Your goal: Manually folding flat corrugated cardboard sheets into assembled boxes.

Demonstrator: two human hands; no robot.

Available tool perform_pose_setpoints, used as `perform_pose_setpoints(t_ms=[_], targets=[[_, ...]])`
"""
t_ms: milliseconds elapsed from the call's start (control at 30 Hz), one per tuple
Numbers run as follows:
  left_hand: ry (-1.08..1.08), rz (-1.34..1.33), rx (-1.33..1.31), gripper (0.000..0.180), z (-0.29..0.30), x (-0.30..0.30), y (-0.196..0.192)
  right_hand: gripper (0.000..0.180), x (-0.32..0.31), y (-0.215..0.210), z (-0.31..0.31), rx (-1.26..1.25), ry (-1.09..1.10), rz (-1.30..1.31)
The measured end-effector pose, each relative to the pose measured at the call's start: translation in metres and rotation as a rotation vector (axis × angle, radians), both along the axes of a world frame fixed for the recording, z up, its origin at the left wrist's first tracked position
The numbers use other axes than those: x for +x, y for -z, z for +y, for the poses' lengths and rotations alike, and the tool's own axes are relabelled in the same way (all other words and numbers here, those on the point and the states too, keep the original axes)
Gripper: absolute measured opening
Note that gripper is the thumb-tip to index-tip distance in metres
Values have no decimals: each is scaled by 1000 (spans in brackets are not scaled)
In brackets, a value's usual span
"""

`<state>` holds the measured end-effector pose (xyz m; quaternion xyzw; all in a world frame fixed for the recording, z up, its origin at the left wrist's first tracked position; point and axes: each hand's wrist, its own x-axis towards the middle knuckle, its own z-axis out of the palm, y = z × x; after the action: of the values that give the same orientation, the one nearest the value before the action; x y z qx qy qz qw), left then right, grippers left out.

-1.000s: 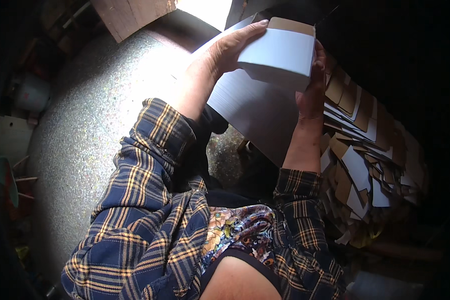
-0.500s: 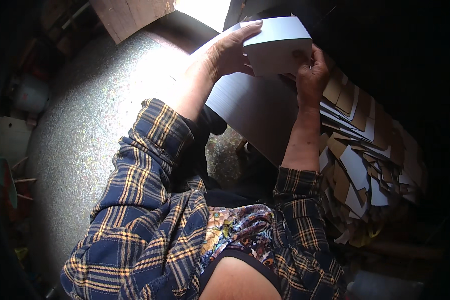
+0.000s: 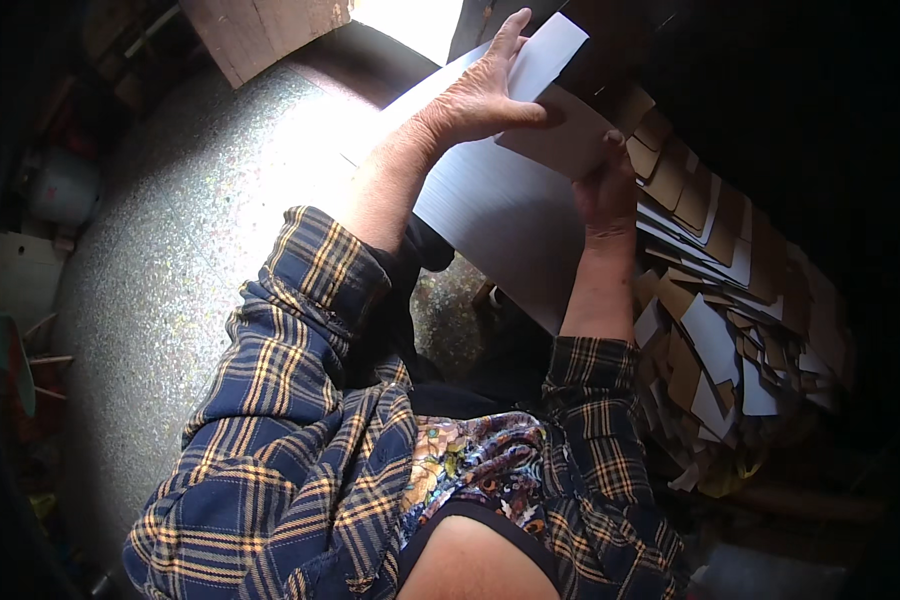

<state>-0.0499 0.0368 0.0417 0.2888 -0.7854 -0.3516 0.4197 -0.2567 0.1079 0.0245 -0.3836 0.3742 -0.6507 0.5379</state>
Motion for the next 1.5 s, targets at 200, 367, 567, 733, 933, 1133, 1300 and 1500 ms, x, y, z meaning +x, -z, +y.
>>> perform_pose_setpoints(t_ms=[200, 367, 567, 733, 933, 1133, 1300, 1500], targets=[[68, 69, 381, 109, -17, 7, 19, 39, 6, 11, -4, -48, 4, 65], [90, 263, 582, 108, -17, -5, 14, 43, -2, 16, 3, -68, 64, 216], [173, 225, 535, 104, -9, 5, 11, 52, 7, 19, 9, -72, 27, 91], [277, 300, 543, 112, -7, 14, 6, 66, -7, 25, 7, 101, -83, 65], [74, 299, 441, 120, -10, 16, 11, 78, 4, 17, 13, -38, -69, 248], [-20, 219, 467, 117, -14, 4, 13, 56, -8, 37, 11, 69, -77, 58], [-40, 273, 506, 97, -22, 7, 22, 46, -1, 47, 19, 11, -48, 51], [24, 309, 543, 45, -28, 21, 27, 42, 4, 25, 31, -35, -135, 149]])
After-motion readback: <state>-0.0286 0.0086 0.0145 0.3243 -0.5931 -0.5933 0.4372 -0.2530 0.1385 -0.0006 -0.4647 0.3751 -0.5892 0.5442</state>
